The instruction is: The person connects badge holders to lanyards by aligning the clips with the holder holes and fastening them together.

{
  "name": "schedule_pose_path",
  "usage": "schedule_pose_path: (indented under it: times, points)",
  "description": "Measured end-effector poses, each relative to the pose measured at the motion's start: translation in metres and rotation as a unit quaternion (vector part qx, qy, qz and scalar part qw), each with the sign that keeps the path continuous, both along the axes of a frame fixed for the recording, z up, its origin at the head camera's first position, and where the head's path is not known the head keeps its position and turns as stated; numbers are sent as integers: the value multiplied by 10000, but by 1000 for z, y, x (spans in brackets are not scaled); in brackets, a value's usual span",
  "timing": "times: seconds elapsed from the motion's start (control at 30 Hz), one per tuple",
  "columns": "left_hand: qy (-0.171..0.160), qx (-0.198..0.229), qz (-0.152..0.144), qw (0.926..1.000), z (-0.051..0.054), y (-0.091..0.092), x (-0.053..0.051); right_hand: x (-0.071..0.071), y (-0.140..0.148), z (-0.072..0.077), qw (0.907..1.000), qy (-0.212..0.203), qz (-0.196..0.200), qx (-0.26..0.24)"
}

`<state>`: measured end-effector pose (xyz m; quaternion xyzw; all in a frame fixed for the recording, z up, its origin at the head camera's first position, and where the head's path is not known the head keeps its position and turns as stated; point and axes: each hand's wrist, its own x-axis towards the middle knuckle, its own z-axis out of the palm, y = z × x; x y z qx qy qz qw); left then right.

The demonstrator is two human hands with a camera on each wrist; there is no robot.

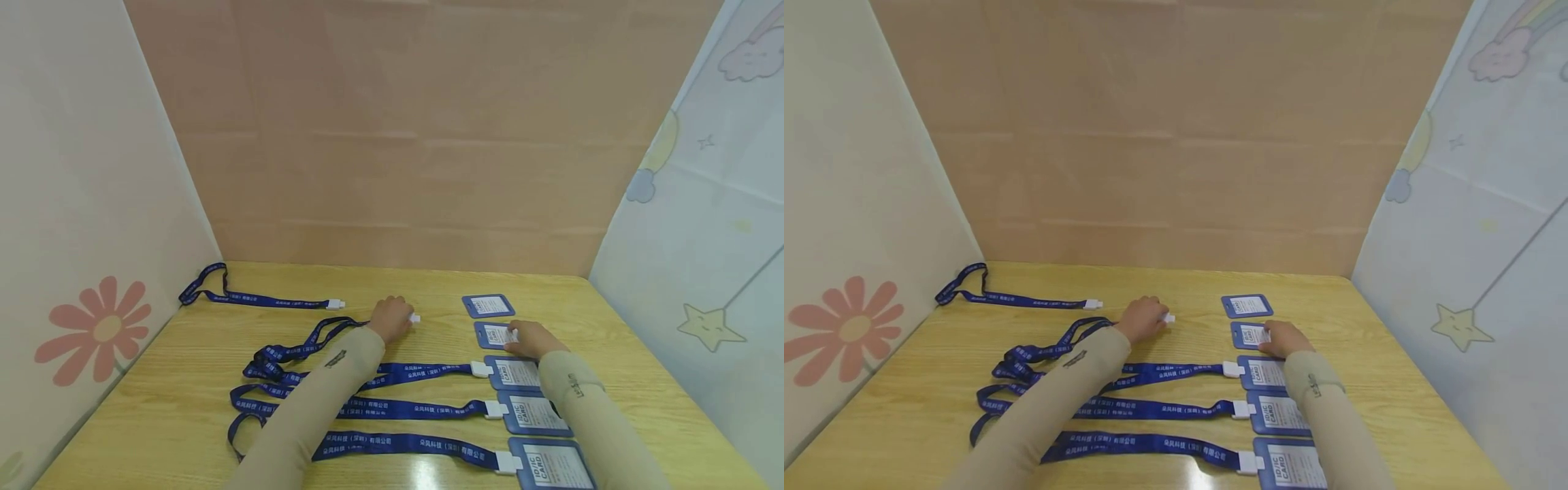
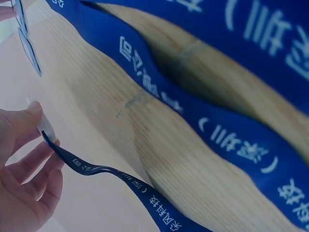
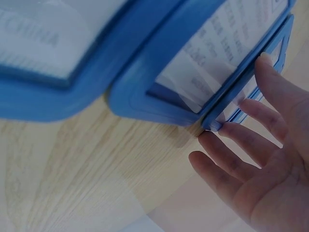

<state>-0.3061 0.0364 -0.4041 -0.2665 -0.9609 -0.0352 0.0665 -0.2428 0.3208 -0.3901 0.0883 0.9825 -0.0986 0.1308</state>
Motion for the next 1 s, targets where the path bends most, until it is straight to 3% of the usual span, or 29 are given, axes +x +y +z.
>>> schedule_pose_path:
  times: [0.03, 0.07, 0.33, 0.67, 1.0]
  points:
    - [61, 13, 10, 10000, 0, 0, 0, 0, 0, 0, 10000, 5, 5, 2]
    - [-16, -9, 83, 10000, 8, 0, 6, 0, 0, 0, 10000, 12, 17, 10]
    - [385, 136, 193, 9990, 5, 5, 7, 0, 0, 2, 9999, 30, 118, 62]
    - [-99, 366, 231, 9990, 9, 13, 13, 0, 0, 1, 9996, 67, 250, 100]
    - [-137, 215, 220, 9994, 7, 20, 13, -2, 1, 0, 9999, 11, 147, 21]
